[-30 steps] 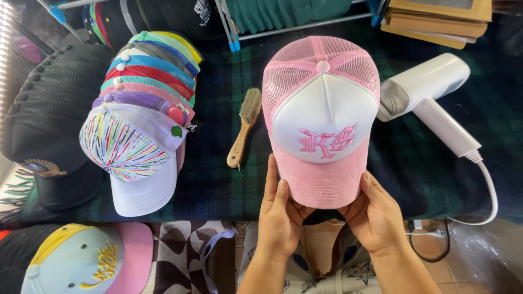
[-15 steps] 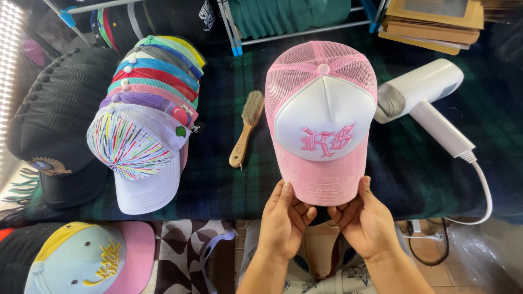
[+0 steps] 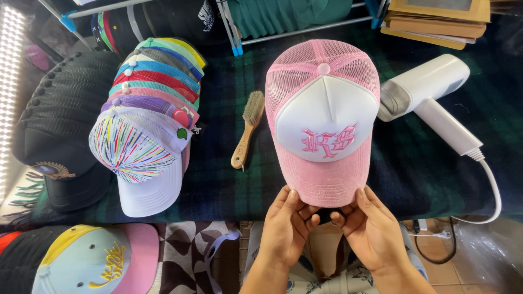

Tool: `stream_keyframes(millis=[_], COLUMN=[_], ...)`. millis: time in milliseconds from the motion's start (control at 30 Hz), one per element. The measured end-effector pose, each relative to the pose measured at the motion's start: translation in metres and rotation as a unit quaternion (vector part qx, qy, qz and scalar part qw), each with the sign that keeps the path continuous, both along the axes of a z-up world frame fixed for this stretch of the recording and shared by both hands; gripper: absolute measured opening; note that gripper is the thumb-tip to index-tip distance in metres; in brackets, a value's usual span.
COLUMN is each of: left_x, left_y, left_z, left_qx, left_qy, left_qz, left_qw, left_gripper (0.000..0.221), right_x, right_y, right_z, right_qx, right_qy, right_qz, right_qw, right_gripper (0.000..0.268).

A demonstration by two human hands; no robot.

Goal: Brushing and blow-drying hats to clean and finish them

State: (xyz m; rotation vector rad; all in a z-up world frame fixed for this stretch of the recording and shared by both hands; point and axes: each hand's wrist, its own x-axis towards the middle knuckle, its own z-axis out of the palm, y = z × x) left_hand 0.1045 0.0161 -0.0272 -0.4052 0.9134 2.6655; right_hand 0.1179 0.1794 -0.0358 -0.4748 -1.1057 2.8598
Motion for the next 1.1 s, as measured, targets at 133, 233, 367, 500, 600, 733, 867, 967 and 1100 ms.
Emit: stream_keyframes(millis=[133, 233, 367, 500, 600, 733, 867, 967, 1100], left_x=[-0.002, -0.003, -0.003, -0.004, -0.005, -0.017, -0.051, -0.078, -0.075], left_y=[-0.001, -0.003, -0.004, -0.007, -0.013, -0.02, -0.014, -0.013, -0.004], left_z=[-0.004, -0.002, 0.006, 0.008, 0.013, 0.041, 0.051, 0.026, 0.038], left_qx=[0.007, 0.006, -0.004, -0.009, -0.008, -0.052, -0.022, -0.082, -0.095], left_qy=[0.01, 0.016, 0.005, -0.008, -0.013, -0.023, 0.002, 0.005, 0.024], left_qz=[-0.011, -0.021, -0.031, -0.037, -0.032, -0.043, 0.05, 0.102, 0.122], left_qw=[1.0, 1.0, 0.999, 0.999, 0.999, 0.997, 0.999, 0.991, 0.988], left_gripper=[0.009, 0.009, 0.009, 0.009, 0.009, 0.011, 0.032, 0.036, 0.038], right_x=[-0.006, -0.008, -0.008, -0.009, -0.011, -0.034, -0.078, -0.112, -0.126], right_y=[0.007, 0.008, 0.01, 0.015, 0.023, 0.039, 0.047, 0.061, 0.058], right_z=[-0.015, -0.018, -0.019, -0.019, -0.001, 0.021, 0.012, -0.004, -0.014], right_qx=[-0.019, -0.032, -0.038, -0.044, -0.016, -0.002, -0.001, 0.054, 0.094], right_qy=[0.012, 0.012, 0.018, 0.012, 0.028, 0.046, 0.088, -0.008, 0.001], right_qz=[0.041, 0.045, 0.061, 0.073, 0.093, 0.088, 0.08, 0.004, -0.013], right_qw=[0.999, 0.998, 0.997, 0.996, 0.995, 0.995, 0.993, 0.999, 0.996], right_gripper=[0.015, 0.013, 0.014, 0.011, 0.009, 0.035, 0.034, 0.034, 0.028])
